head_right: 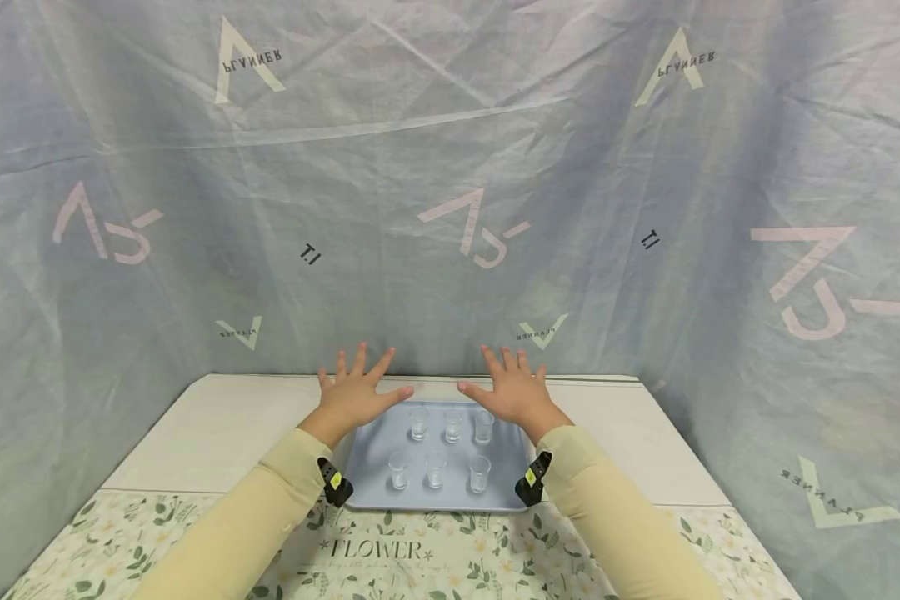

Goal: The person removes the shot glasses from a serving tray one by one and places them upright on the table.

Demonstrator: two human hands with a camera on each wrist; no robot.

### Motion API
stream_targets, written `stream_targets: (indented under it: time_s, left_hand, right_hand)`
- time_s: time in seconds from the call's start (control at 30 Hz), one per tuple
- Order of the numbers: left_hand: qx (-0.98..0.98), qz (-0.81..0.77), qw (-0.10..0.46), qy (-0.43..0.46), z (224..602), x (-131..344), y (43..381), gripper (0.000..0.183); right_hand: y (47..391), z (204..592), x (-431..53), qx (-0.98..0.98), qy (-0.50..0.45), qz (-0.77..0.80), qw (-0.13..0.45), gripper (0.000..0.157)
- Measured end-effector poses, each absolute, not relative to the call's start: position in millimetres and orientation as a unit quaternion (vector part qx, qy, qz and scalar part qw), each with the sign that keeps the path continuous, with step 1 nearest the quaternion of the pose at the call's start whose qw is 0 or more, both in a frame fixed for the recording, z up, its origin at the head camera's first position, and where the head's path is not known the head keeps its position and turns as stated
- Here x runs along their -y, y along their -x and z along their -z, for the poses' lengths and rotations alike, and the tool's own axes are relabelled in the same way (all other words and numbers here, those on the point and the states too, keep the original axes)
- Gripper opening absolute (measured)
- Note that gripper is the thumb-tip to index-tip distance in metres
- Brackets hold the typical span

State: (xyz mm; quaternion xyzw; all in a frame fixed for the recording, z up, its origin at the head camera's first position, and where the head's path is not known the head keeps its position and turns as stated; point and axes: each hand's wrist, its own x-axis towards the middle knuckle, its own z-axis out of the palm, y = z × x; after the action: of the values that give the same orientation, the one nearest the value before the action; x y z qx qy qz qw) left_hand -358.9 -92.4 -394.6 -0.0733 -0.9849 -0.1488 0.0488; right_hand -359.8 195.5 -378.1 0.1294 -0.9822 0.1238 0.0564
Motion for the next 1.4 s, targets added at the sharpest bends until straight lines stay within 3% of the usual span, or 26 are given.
stream_targets:
  time_s: [0.3, 0.63, 1.1, 1.4]
  left_hand:
    - [0.978, 0.174, 0.081, 0.087, 413.2, 101.6, 352.5, 0.092]
    - [0.966, 0.233, 0.073, 0.083, 433.6, 116.6, 343.1, 0.092]
    - [0.962, 0.260, 0.058, 0.060, 482.2, 125.1, 353.2, 0.095]
    - [0.958, 0.279, 0.058, 0.037, 489.0, 127.9, 349.4, 0.096]
  right_hand:
    - [361.4, 402.2, -205.5, 0.966, -0.143, -0.182, 0.113, 0.093]
    - [363.1, 426.9, -211.9, 0.938, -0.115, -0.301, 0.125, 0.090]
    - [360.1, 462.9, -212.0, 0.899, -0.083, -0.412, 0.127, 0.081]
    - [355.8, 475.0, -205.6, 0.877, -0.067, -0.466, 0.099, 0.077]
